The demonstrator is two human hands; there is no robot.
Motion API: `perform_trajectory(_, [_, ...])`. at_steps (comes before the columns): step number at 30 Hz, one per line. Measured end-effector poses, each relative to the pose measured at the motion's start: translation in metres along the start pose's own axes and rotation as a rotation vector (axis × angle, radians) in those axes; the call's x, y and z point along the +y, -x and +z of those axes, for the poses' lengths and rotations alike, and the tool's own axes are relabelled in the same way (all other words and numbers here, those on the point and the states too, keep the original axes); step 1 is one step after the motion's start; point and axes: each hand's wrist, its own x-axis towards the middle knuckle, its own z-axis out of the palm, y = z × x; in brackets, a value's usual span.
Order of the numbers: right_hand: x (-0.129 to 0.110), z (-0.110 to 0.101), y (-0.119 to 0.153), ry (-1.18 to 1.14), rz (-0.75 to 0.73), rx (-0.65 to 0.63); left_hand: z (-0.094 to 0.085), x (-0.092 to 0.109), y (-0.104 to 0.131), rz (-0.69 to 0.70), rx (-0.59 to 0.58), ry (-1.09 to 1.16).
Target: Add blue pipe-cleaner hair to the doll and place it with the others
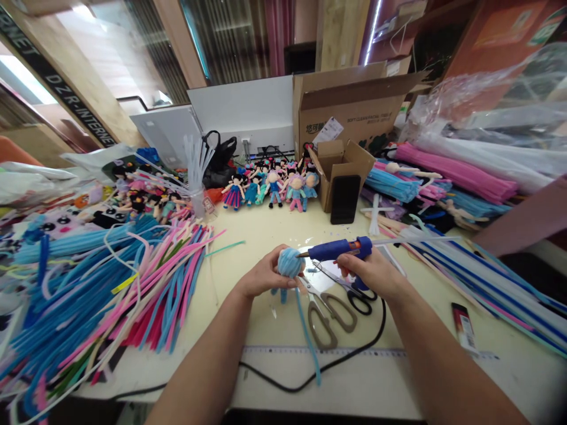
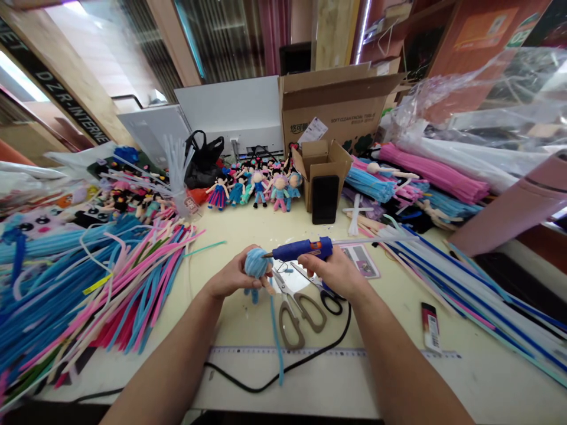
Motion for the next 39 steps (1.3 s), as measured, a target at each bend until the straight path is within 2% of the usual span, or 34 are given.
perform_trajectory(14, [-0.004,0.0,-0.001,-0.015,0.052,0.007,-0.001,-0.003,0.0,0.001,0.012,0.01])
perform_trajectory(29, [-0.009,0.0,0.0,0.023,0.066,0.014,-0.003,-0.007,-0.001,0.063,-0.02,0.011])
perform_trajectory(33, [-0.01,0.001,0.003,0.042,0.08,0.091,-0.002,-0.005,-0.001,0.049,-0.005,-0.002])
perform_trajectory(39, [0.0,-0.011,0.01,0.143,0.065,0.322,-0.003,-0.004,-0.002,0.021,0.1,-0.008])
